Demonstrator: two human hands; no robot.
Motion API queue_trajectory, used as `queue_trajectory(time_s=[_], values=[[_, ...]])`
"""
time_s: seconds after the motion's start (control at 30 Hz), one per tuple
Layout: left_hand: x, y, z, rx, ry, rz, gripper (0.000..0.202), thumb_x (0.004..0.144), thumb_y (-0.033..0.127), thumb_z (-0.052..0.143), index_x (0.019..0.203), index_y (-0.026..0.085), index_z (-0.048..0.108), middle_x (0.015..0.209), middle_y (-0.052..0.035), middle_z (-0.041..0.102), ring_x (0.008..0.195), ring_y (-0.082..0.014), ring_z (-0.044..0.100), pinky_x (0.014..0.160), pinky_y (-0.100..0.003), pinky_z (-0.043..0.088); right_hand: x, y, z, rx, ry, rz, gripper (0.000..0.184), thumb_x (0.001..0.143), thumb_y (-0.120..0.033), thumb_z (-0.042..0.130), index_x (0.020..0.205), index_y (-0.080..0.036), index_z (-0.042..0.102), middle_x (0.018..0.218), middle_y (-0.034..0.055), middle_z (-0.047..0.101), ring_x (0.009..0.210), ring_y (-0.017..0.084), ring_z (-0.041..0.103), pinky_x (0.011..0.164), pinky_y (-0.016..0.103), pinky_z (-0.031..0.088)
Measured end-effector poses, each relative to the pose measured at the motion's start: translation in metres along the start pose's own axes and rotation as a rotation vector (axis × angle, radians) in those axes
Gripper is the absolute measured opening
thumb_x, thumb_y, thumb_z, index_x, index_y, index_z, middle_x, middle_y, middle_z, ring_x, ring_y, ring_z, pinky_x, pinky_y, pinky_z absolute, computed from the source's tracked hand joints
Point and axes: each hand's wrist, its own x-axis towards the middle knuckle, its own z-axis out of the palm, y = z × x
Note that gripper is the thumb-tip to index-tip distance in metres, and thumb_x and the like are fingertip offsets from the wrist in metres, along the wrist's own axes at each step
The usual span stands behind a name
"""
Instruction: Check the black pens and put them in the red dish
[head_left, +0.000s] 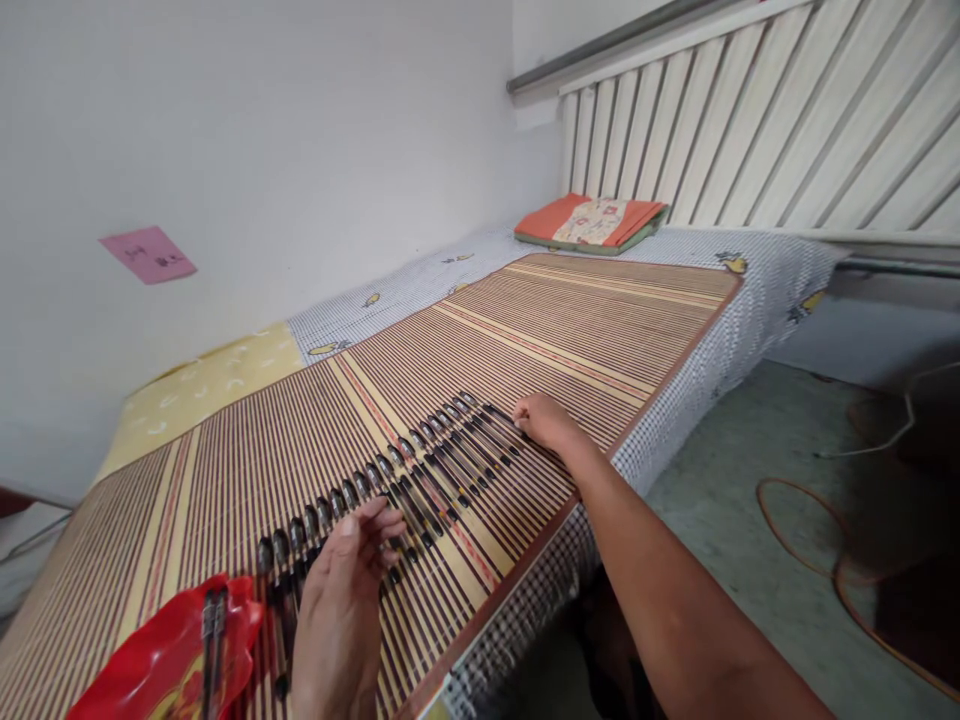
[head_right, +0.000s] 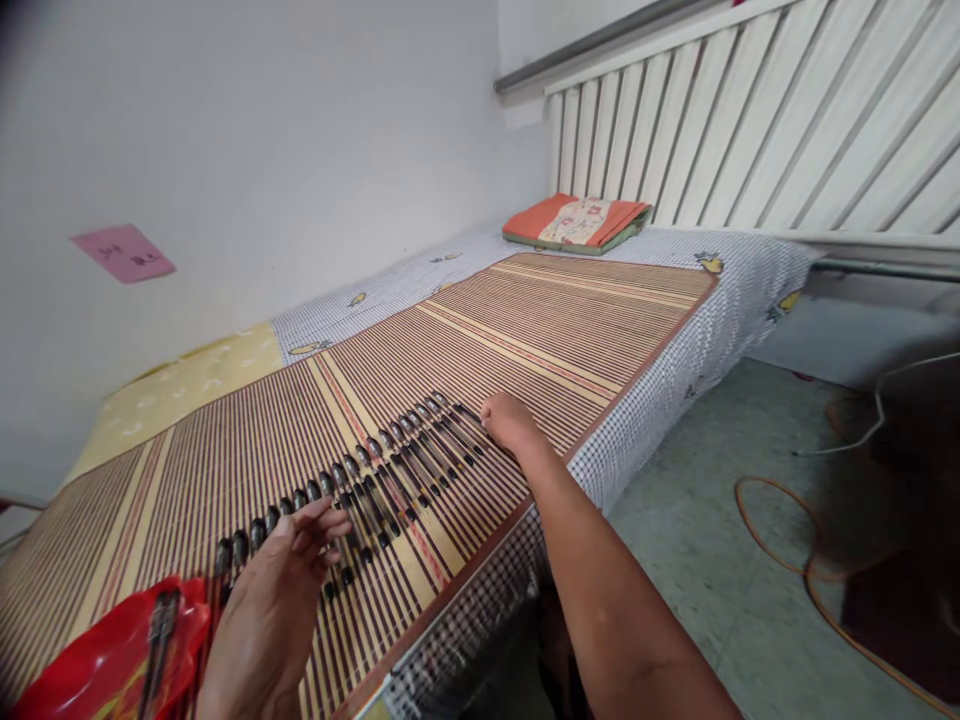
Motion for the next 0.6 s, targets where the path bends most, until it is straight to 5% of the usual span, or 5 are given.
queue_trajectory(time_s=[0.33,0.6], values=[[-0.0029,0.0027,0.0012,-0.014,-0.002,-0.006,0.055,0.068,0.06,0.086,0.1,0.015,0.08,0.091,-0.0092,0.079,0.081,-0.0182,0.07,0.064,-0.022,0.052,0.0016,0.0003,0.0025,-0.016,-0.037,-0.011,0.018,0.099,-0.032,0.066,0.097,-0.015,0.072,0.101,0.0053,0.076,0.096,0.02,0.071,0.092,0.041,0.056],[-0.0028,0.0002,-0.0016,-0.005,-0.01,0.0,0.054,0.071,0.06,0.084,0.102,0.016,0.079,0.092,-0.0085,0.079,0.082,-0.0179,0.07,0.065,-0.022,0.053,0.0033,0.0045,0.005,0.02,-0.026,-0.037,0.029,0.098,-0.044,0.065,0.097,-0.015,0.072,0.101,0.0062,0.075,0.091,0.019,0.07,0.086,0.038,0.055]])
